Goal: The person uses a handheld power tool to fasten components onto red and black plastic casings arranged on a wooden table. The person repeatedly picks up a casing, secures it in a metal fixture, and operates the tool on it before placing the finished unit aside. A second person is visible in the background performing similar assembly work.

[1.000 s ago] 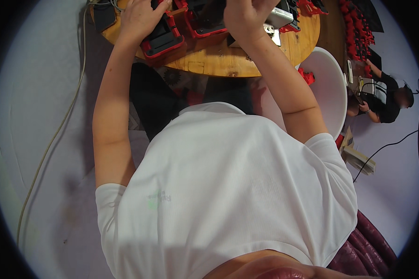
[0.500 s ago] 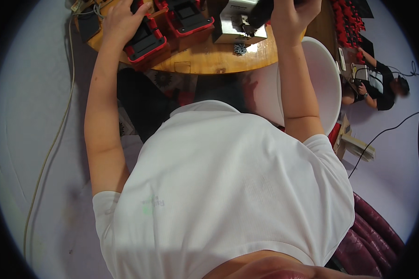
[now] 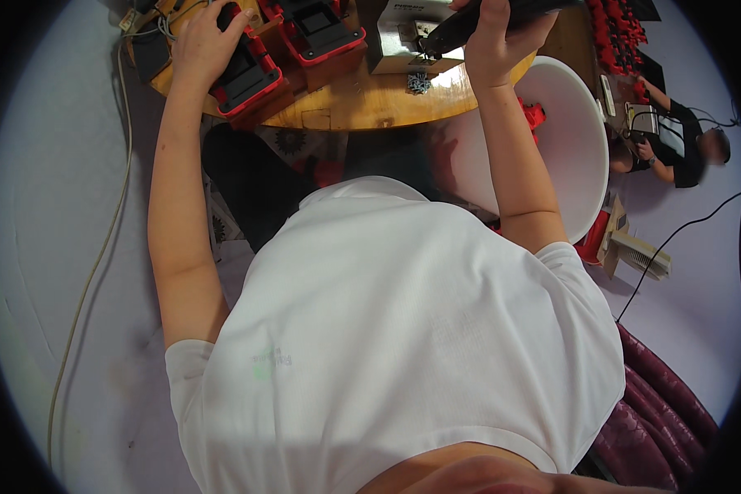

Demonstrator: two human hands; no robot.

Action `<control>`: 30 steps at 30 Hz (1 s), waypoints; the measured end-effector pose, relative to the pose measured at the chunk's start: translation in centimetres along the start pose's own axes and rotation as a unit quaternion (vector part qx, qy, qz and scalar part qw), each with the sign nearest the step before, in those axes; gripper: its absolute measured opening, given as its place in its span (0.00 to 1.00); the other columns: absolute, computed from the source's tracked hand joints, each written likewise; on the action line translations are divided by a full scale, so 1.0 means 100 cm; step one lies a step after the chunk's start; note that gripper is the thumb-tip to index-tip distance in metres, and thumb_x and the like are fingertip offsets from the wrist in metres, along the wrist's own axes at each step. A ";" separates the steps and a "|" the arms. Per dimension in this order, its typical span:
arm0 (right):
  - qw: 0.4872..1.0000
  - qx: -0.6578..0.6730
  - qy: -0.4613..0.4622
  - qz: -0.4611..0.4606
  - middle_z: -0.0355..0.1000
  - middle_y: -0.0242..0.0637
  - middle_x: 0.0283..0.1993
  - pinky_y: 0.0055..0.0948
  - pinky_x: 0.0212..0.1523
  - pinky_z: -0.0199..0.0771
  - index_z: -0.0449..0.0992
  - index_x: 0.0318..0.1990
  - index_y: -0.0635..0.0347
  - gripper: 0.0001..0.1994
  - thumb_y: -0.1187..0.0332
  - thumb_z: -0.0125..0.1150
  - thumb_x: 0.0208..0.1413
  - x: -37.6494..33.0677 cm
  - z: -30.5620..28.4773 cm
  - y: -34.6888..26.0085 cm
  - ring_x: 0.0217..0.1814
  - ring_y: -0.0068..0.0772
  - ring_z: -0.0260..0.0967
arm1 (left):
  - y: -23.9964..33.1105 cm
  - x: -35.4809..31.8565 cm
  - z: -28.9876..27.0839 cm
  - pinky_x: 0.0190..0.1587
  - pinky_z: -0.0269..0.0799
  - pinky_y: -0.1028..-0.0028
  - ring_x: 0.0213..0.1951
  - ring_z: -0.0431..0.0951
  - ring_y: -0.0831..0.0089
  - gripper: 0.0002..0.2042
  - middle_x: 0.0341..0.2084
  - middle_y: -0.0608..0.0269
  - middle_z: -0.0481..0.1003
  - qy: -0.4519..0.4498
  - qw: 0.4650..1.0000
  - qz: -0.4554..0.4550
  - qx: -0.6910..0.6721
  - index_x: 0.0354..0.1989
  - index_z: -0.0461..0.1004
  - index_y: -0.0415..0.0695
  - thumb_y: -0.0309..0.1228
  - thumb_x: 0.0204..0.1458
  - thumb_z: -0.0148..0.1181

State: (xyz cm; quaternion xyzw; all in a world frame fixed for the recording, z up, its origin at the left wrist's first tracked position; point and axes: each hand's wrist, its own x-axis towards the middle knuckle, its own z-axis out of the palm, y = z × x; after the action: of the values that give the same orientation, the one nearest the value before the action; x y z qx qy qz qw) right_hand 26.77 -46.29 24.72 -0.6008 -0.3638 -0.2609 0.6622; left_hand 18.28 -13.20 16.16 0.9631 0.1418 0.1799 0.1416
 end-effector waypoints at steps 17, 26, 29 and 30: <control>0.935 0.352 -0.044 0.002 0.69 0.40 0.31 0.25 0.25 0.72 0.56 0.51 0.60 0.25 0.56 0.61 0.58 0.003 0.136 -0.037 0.25 0.27 0.68 | 0.052 -0.014 -0.040 0.58 0.62 0.59 0.56 0.67 0.53 0.26 0.51 0.49 0.71 -0.024 0.995 -0.086 -0.039 0.54 0.71 0.42 0.49 0.53 0.54; 0.950 0.299 -0.091 -0.007 0.69 0.37 0.33 0.22 0.28 0.69 0.57 0.53 0.62 0.25 0.60 0.62 0.57 -0.004 0.149 -0.030 0.27 0.23 0.66 | 0.050 -0.013 -0.042 0.60 0.61 0.57 0.58 0.67 0.52 0.27 0.55 0.48 0.70 -0.041 0.995 -0.085 -0.035 0.56 0.71 0.42 0.48 0.54 0.52; 0.951 0.295 -0.089 -0.008 0.69 0.36 0.34 0.21 0.28 0.68 0.57 0.54 0.62 0.24 0.62 0.62 0.57 -0.008 0.148 -0.034 0.28 0.21 0.66 | 0.052 -0.013 -0.046 0.60 0.61 0.56 0.58 0.67 0.51 0.27 0.55 0.48 0.70 -0.049 0.994 -0.080 -0.049 0.56 0.71 0.41 0.48 0.54 0.51; 0.950 0.300 -0.090 -0.006 0.69 0.36 0.35 0.20 0.29 0.68 0.57 0.54 0.62 0.24 0.63 0.62 0.57 -0.005 0.147 -0.039 0.28 0.21 0.66 | 0.050 -0.012 -0.042 0.60 0.61 0.56 0.58 0.67 0.51 0.27 0.55 0.49 0.70 -0.042 0.995 -0.081 -0.041 0.56 0.71 0.41 0.48 0.54 0.51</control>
State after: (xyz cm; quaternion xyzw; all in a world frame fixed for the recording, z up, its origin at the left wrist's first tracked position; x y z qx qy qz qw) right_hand 20.93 -32.40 26.84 -0.3934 -0.4872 -0.0889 0.7746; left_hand 16.65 -17.27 21.16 0.9483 0.2063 0.1332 0.2010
